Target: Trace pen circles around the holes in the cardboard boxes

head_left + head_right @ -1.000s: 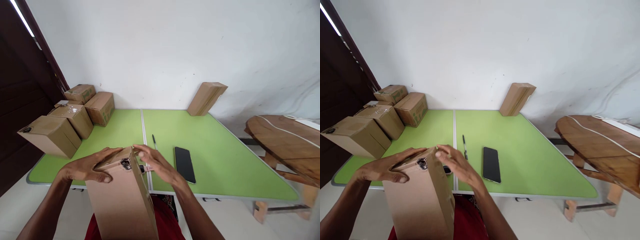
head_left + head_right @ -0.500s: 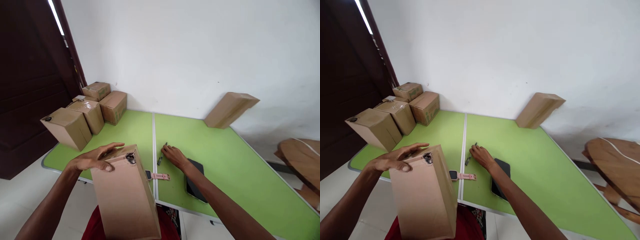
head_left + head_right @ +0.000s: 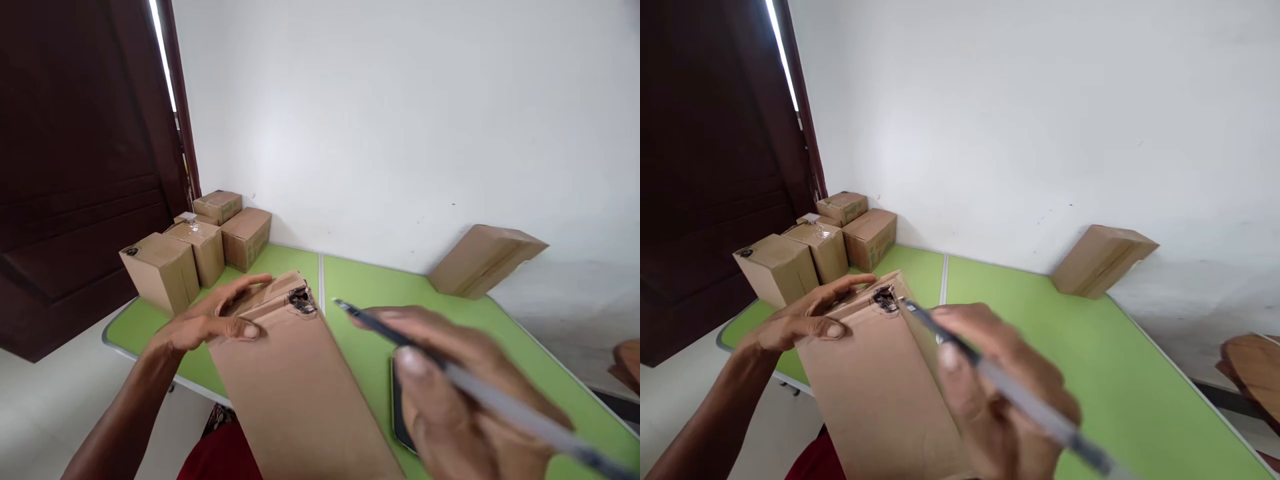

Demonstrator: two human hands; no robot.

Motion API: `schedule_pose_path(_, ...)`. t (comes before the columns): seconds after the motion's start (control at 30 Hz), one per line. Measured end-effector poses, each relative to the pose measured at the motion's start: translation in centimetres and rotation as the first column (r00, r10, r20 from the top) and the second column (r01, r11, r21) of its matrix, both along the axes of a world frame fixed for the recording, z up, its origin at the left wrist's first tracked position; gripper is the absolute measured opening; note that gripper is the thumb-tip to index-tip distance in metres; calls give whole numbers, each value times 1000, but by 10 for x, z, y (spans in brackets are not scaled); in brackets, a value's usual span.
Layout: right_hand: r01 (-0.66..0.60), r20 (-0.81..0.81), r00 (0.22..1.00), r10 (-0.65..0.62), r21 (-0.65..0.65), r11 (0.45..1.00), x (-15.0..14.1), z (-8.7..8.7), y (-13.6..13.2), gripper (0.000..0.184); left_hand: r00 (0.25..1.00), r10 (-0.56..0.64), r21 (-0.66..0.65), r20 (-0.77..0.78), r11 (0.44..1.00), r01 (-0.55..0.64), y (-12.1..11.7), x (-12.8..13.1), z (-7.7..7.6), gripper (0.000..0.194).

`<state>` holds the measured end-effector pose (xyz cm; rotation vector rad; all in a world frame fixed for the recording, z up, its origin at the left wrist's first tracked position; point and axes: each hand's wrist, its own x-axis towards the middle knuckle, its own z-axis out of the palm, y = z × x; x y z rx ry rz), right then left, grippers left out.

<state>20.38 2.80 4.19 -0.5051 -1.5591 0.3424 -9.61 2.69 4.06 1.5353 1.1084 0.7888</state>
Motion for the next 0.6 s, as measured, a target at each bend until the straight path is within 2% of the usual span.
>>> schedule_pose_path(0.07,-21,125,992,19,21,1000,-10,4,-15,33,999,-18,7,37,1000,18,0,9,4,98)
schedule_pose_path(0.17,-14,180,984,3,64,998,-11,3,-16,37,996,-27,21,87,999,26,-2,19,11,95)
schedule_pose_path(0.33,10,216,976,-26,74,997,-2,8,-17,40,990,-20,-11,138,1000,22,-9,26,22,95)
schedule_pose_path(0.6,74,224,970,-97,110,991,-4,11,-19,41,990,-18,-16,141,1000,20,-12,29,25,94)
